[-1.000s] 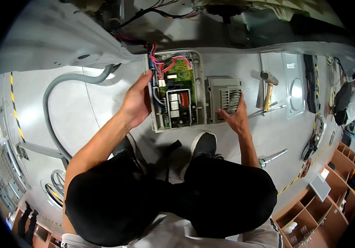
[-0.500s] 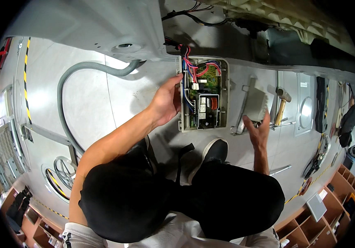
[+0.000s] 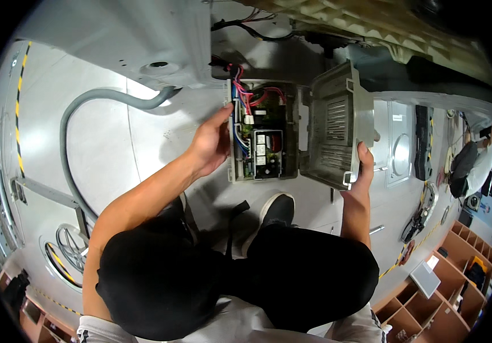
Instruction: The person manipulates several wiring harnesses and a circuit board inside an appliance by hand, eventually fitting a grey plastic casing over the internal components.
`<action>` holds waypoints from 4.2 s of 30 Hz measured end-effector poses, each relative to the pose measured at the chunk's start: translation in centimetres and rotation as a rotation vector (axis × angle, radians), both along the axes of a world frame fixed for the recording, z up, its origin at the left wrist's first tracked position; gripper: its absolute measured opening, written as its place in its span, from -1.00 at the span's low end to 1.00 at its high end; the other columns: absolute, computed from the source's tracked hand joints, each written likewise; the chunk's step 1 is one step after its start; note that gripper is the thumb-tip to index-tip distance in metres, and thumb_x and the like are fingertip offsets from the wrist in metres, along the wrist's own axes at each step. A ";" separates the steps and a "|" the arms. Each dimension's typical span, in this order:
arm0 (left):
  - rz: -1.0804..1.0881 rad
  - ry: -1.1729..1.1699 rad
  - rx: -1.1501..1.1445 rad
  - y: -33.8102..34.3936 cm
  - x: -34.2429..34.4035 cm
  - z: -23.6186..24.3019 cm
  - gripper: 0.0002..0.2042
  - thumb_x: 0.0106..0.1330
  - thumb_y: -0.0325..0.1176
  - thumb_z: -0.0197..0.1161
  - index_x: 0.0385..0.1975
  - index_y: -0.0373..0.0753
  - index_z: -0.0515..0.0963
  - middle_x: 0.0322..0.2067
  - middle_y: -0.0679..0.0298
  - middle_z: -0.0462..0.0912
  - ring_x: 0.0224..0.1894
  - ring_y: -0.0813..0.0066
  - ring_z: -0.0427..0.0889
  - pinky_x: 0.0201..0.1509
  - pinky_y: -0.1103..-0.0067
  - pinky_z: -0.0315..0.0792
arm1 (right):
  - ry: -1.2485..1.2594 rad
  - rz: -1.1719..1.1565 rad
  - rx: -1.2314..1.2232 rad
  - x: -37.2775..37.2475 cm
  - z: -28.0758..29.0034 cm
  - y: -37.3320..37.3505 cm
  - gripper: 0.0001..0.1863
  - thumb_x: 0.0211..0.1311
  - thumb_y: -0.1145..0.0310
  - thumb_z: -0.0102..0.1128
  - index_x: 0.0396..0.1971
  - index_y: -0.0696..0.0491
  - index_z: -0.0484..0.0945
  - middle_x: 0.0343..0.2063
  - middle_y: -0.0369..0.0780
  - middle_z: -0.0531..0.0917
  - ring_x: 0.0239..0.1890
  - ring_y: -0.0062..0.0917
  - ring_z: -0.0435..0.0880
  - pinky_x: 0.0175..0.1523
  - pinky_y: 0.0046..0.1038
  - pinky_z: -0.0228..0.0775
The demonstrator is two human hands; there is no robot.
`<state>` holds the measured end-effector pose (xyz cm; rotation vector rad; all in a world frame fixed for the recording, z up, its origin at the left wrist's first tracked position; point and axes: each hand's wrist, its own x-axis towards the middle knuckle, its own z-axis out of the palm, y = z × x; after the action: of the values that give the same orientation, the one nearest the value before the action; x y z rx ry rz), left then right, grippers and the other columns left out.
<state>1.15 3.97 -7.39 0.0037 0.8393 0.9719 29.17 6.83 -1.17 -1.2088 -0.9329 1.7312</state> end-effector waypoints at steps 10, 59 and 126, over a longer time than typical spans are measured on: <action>0.014 0.012 0.023 0.0 -0.3 -0.1 -0.57 0.42 -0.05 -0.17 0.06 -0.23 0.38 -0.12 0.26 0.59 -0.13 0.45 0.56 0.05 0.49 0.40 | -0.043 0.013 0.016 0.6 -0.2 -1.8 -0.38 0.23 0.08 0.04 0.16 0.19 0.22 -0.05 -0.17 0.48 -0.03 -0.50 0.48 0.04 -0.45 0.32; -0.049 0.083 0.033 0.3 0.4 2.0 -0.46 0.37 0.03 -0.21 0.19 -0.23 0.25 0.09 0.13 0.42 0.11 0.24 0.42 0.20 0.30 0.29 | -0.040 0.096 0.015 -0.6 2.9 -2.7 -0.39 0.21 0.06 0.10 0.08 0.23 0.29 -0.18 -0.25 0.53 -0.16 -0.66 0.48 -0.08 -0.58 0.30; -0.047 0.314 0.029 1.2 0.5 3.6 -0.50 0.44 0.02 -0.27 0.16 -0.21 0.30 0.02 0.18 0.50 0.01 0.32 0.51 0.15 0.20 0.31 | 0.115 0.131 -0.001 -1.2 1.0 -0.9 -0.28 0.14 0.04 0.05 0.21 0.19 0.20 0.05 -0.18 0.44 0.08 -0.49 0.41 0.18 -0.44 0.18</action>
<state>1.66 5.14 -3.80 0.2049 1.1079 0.9526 27.94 5.93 -0.19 -1.0562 -0.9601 1.8835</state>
